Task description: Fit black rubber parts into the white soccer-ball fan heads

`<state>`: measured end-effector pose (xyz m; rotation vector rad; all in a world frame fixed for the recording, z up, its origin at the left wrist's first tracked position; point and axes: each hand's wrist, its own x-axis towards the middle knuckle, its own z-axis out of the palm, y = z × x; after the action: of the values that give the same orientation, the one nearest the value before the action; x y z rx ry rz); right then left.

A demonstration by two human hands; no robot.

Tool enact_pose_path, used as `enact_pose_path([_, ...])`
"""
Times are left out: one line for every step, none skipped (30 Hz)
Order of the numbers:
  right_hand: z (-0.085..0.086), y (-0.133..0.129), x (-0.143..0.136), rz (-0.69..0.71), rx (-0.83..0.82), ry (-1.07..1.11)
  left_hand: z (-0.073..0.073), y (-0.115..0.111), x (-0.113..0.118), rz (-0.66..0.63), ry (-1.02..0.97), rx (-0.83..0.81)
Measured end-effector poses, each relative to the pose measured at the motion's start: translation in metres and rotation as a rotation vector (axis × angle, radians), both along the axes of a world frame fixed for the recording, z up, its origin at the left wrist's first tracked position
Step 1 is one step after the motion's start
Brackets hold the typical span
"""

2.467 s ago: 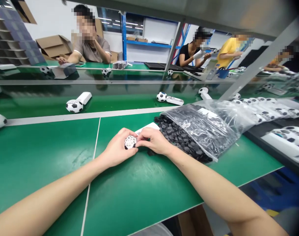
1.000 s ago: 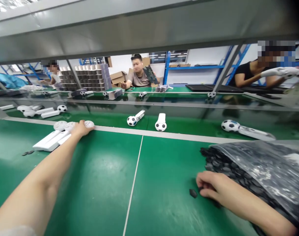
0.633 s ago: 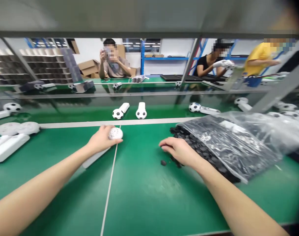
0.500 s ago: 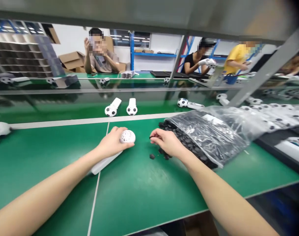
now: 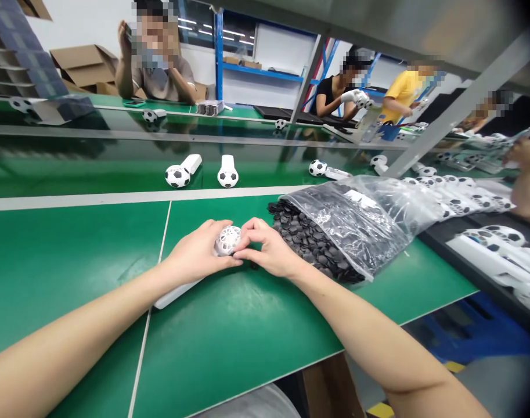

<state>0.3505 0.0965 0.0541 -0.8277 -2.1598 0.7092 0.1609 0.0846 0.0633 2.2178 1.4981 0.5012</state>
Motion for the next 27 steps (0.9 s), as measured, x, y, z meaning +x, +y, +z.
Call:
enact_pose_path([-0.001, 0.000, -0.001, 0.003, -0.014, 0.015, 0.001, -0.001, 0.001, 0.000, 0.003, 0.004])
enact_pose_path([-0.001, 0.000, -0.003, 0.002, -0.029, 0.029, 0.003, -0.002, 0.002, 0.000, 0.003, 0.007])
enact_pose_path([-0.001, -0.001, -0.004, -0.005, -0.048, 0.044, 0.003, -0.003, 0.003, -0.001, 0.000, 0.009])
enact_pose_path([0.000, -0.001, -0.004, -0.013, -0.072, 0.057, 0.004, -0.002, 0.003, -0.003, -0.007, 0.007])
enact_pose_path([0.000, -0.001, -0.005, -0.023, -0.103, 0.070, 0.004, -0.002, 0.003, -0.004, -0.016, 0.002])
enact_pose_path([0.000, 0.000, -0.005, -0.032, -0.141, 0.081, 0.004, -0.001, 0.003, -0.004, -0.023, -0.006])
enact_pose_path([0.000, 0.000, -0.005, -0.036, -0.182, 0.092, 0.004, -0.001, 0.002, -0.003, -0.029, -0.012])
enact_pose_path([0.000, 0.000, -0.004, -0.033, -0.222, 0.101, 0.003, 0.000, 0.002, 0.003, -0.031, -0.016])
enact_pose_path([0.000, 0.001, -0.004, -0.028, -0.255, 0.108, 0.003, 0.000, 0.002, 0.011, -0.030, -0.019])
enact_pose_path([0.000, 0.001, -0.004, -0.022, -0.277, 0.114, 0.003, 0.000, 0.002, 0.020, -0.026, -0.020])
enact_pose_path([-0.001, 0.002, -0.003, -0.019, -0.290, 0.120, 0.003, 0.000, 0.002, 0.028, -0.021, -0.019])
enact_pose_path([-0.001, 0.002, -0.003, -0.017, -0.295, 0.122, 0.003, 0.000, 0.002, 0.035, -0.016, -0.017])
enact_pose_path([-0.001, 0.002, -0.003, -0.014, -0.298, 0.121, 0.004, 0.000, 0.003, 0.041, -0.010, -0.015])
enact_pose_path([-0.001, 0.001, -0.003, -0.006, -0.303, 0.116, 0.005, -0.001, 0.003, 0.042, -0.006, -0.013])
enact_pose_path([-0.002, 0.001, -0.003, 0.007, -0.307, 0.105, 0.005, -0.001, 0.004, 0.037, 0.000, -0.009])
enact_pose_path([-0.002, 0.000, -0.004, 0.019, -0.308, 0.091, 0.006, -0.001, 0.004, 0.030, 0.006, -0.004])
enact_pose_path([-0.002, 0.000, -0.004, 0.022, -0.302, 0.075, 0.007, -0.001, 0.005, 0.022, 0.016, 0.002])
enact_pose_path([-0.002, -0.001, -0.004, 0.014, -0.288, 0.060, 0.008, -0.001, 0.005, 0.016, 0.028, 0.010])
enact_pose_path([-0.002, 0.000, -0.004, 0.000, -0.274, 0.048, 0.008, -0.001, 0.006, 0.013, 0.040, 0.019])
enact_pose_path([-0.001, 0.000, -0.003, -0.012, -0.267, 0.043, 0.008, -0.001, 0.006, 0.013, 0.051, 0.025])
enact_pose_path([0.000, 0.002, -0.001, -0.016, -0.274, 0.038, 0.008, -0.001, 0.006, 0.010, 0.060, 0.026])
enact_pose_path([0.001, 0.003, 0.002, -0.013, -0.291, 0.028, 0.008, -0.001, 0.005, -0.002, 0.066, 0.023])
enact_pose_path([0.003, 0.005, 0.006, -0.011, -0.315, 0.002, 0.008, -0.001, 0.004, -0.023, 0.074, 0.020])
enact_pose_path([0.006, 0.007, 0.011, -0.022, -0.339, -0.047, 0.008, -0.001, 0.003, -0.044, 0.088, 0.015])
enact_pose_path([0.008, 0.009, 0.015, -0.047, -0.353, -0.125, 0.007, -0.001, 0.002, -0.059, 0.110, 0.012])
enact_pose_path([0.010, 0.010, 0.019, -0.076, -0.353, -0.226, 0.007, -0.001, 0.001, -0.065, 0.139, 0.017])
enact_pose_path([0.012, 0.010, 0.022, -0.102, -0.340, -0.334, 0.007, 0.000, 0.000, -0.061, 0.174, 0.030])
